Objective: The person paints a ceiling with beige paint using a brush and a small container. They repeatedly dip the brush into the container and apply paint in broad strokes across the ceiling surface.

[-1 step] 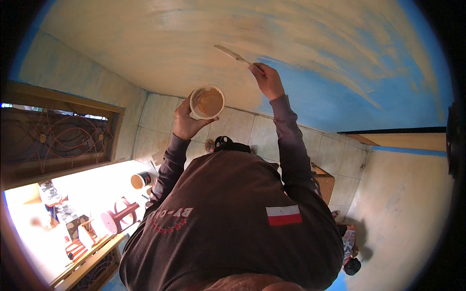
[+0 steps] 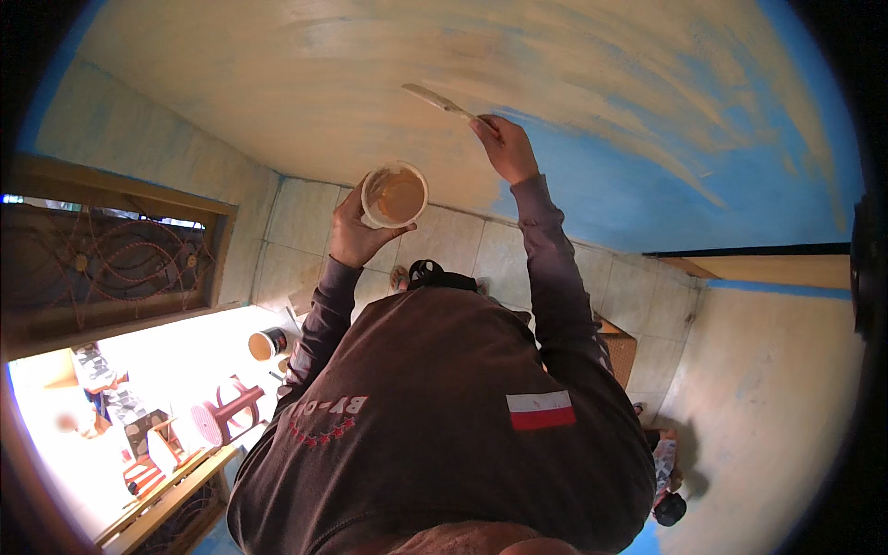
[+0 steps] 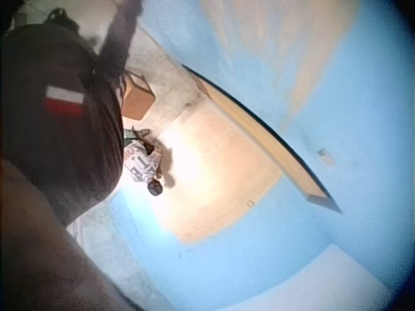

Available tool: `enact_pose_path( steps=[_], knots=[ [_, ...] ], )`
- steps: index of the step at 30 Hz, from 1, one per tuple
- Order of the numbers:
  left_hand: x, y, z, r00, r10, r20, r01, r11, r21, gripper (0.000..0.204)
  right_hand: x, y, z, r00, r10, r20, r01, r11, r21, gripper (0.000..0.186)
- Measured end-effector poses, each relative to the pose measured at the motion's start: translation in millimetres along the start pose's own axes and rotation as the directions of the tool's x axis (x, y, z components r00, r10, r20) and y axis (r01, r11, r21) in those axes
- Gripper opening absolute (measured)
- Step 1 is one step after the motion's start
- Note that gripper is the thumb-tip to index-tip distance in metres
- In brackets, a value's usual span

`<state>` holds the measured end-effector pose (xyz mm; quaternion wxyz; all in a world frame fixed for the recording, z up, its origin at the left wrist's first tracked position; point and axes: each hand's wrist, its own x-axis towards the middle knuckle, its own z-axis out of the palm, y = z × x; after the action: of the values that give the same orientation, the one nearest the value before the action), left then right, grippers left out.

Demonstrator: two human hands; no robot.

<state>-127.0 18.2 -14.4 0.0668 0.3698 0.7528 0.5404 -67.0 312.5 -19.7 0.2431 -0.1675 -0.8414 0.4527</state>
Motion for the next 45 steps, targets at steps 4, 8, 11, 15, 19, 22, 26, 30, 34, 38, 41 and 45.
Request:
enact_pose_path(
  steps=[4,8,11,15,19,22,26,30,34,38,41,45],
  knots=[
    [-2,-1,2,1.000,-0.006,-0.013,0.006,1.000,0.009,0.089,26,10,6,0.998,-0.033,-0.063,0.029,0.998,-0.054,0.040],
    [-2,-3,6,0.998,0.051,-0.048,-0.048,0.997,0.065,0.090,25,22,-17,0.987,0.035,-0.157,-0.044,0.997,-0.056,0.039],
    [-3,0,7,0.999,0.002,-0.034,-0.002,1.000,0.004,0.088,10,27,-44,0.976,0.059,-0.212,-0.070,0.997,-0.045,0.038],
    [-3,-4,9,1.000,-0.011,-0.029,0.009,0.999,-0.043,0.087,-27,34,-80,0.942,0.169,-0.291,-0.188,0.981,-0.040,0.036],
    [-3,-5,9,1.000,-0.016,-0.014,0.016,1.000,-0.002,0.087,-48,45,-85,0.940,0.249,-0.234,-0.247,0.968,0.039,0.035],
    [-1,2,10,1.000,0.004,-0.002,-0.004,1.000,0.025,0.088,-36,33,-56,0.982,0.114,-0.147,-0.109,0.993,0.042,0.035],
    [0,-5,9,1.000,0.021,0.004,-0.021,1.000,-0.022,0.090,9,-3,-5,0.997,-0.018,-0.070,0.022,0.999,0.049,0.042],
    [0,-3,4,1.000,0.017,0.008,-0.017,1.000,0.003,0.090,27,-16,-5,0.995,-0.046,-0.085,0.049,0.998,0.032,0.044],
    [0,-3,4,1.000,-0.011,0.008,0.012,0.999,-0.034,0.090,21,-12,-29,0.988,-0.055,-0.147,0.054,0.998,-0.012,0.040],
    [2,-9,8,1.000,0.012,0.027,-0.010,0.999,-0.050,0.091,12,5,-62,0.965,-0.024,-0.263,-0.018,0.987,-0.157,0.038],
    [4,-8,8,0.998,0.026,0.050,-0.024,0.999,-0.025,0.091,-2,13,-86,0.949,-0.021,-0.315,-0.044,0.979,-0.200,0.038],
    [5,-8,8,0.998,0.030,0.055,-0.028,0.999,-0.035,0.091,-29,12,-109,0.938,0.059,-0.342,-0.115,0.983,-0.146,0.037]
  ],
)
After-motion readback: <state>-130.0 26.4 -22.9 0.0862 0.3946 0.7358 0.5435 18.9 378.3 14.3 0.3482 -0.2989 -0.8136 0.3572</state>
